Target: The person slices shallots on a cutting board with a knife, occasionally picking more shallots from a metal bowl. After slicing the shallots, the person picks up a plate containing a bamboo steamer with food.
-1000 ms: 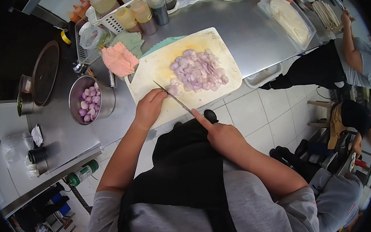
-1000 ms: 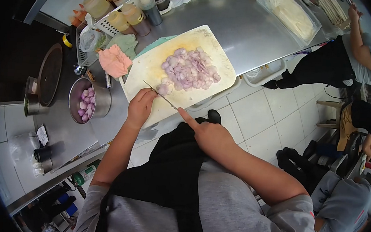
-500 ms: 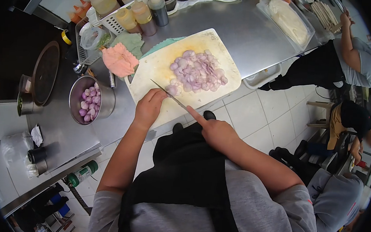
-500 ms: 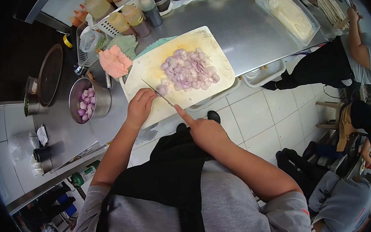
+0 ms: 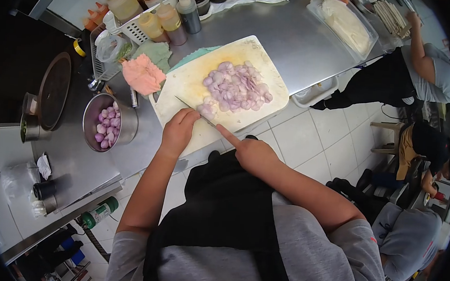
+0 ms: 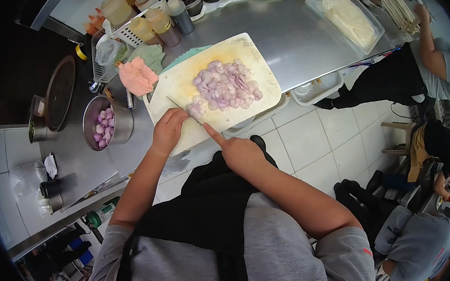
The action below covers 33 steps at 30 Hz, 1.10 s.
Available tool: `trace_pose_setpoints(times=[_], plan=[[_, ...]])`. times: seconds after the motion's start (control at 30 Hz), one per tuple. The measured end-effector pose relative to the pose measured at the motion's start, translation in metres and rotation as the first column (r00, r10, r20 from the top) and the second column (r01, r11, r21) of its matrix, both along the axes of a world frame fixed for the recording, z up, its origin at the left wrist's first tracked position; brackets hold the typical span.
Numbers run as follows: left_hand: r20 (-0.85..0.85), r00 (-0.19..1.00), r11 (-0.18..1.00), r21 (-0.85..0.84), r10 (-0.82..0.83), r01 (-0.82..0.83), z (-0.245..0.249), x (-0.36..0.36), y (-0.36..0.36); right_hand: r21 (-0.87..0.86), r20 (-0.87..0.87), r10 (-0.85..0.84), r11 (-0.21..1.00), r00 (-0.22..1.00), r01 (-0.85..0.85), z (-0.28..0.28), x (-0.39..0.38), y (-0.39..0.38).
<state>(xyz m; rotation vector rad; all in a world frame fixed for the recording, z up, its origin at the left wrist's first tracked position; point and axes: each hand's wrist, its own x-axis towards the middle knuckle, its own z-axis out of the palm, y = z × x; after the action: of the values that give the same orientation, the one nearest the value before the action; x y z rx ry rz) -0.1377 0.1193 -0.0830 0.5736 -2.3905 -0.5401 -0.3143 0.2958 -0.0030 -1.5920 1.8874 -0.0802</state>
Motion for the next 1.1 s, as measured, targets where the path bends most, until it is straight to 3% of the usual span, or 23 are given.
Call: trace_pose_setpoints(times=[0.17, 0.33, 0.4, 0.47, 0.53, 0.57, 0.63, 0.73, 0.8, 0.9, 1.1], plan=[[-0.03, 1.0, 1.0, -0.004, -0.007, 0.007, -0.004, 0.003, -0.003, -0.01, 0.032, -0.047, 0.999, 0.998, 0.047, 0.013, -0.005, 0.005], [0.047, 0.998, 0.999, -0.018, 0.037, -0.036, 0.015, 0.01, -0.004, -0.032, -0.04, -0.056, 0.998, 0.998, 0.055, 0.026, -0.019, 0.021], [-0.069, 0.98, 0.97, -0.142, 0.189, -0.197, 0.041, 0.021, -0.008, -0.021, -0.022, -0.038, 0.999, 0.999, 0.038, 0.028, -0.017, 0.019], [-0.173, 0.903, 0.898, -0.138, 0.392, -0.417, 0.067, 0.05, -0.037, 0.103, 0.074, 0.099, 0.989, 0.992, -0.107, 0.028, -0.013, 0.017], [-0.059, 0.781, 0.782, 0.103, 0.622, -0.615, 0.098, 0.08, -0.064, 0.11, 0.099, 0.105, 0.987, 0.99, -0.116, 0.02, -0.012, 0.018], [-0.059, 0.778, 0.779, 0.1, 0.625, -0.618, 0.097, 0.1, -0.083, 0.116, 0.079, 0.088, 0.989, 0.993, -0.096, 0.018, -0.013, 0.017], [0.393, 0.739, 0.773, 0.102, 0.547, -0.626, 0.088, 0.129, -0.112, 0.111, 0.061, 0.08, 0.99, 0.995, -0.087, 0.015, -0.018, 0.015], [0.48, 0.761, 0.839, 0.087, 0.437, -0.537, 0.072, 0.134, -0.114, 0.07, 0.013, -0.024, 0.997, 1.0, 0.023, 0.008, -0.037, 0.017], [0.501, 0.736, 0.792, 0.15, 0.455, -0.592, 0.076, 0.13, -0.117, 0.033, -0.029, -0.128, 0.991, 0.991, 0.129, 0.002, -0.048, 0.015], [0.492, 0.67, 0.765, 0.013, 0.555, -0.644, 0.066, 0.126, -0.122, 0.021, -0.016, -0.115, 0.993, 0.993, 0.116, 0.003, -0.048, 0.014], [0.526, 0.618, 0.695, 0.068, 0.584, -0.716, 0.077, 0.112, -0.129, 0.03, 0.003, -0.081, 0.996, 0.997, 0.081, 0.001, -0.033, 0.018]])
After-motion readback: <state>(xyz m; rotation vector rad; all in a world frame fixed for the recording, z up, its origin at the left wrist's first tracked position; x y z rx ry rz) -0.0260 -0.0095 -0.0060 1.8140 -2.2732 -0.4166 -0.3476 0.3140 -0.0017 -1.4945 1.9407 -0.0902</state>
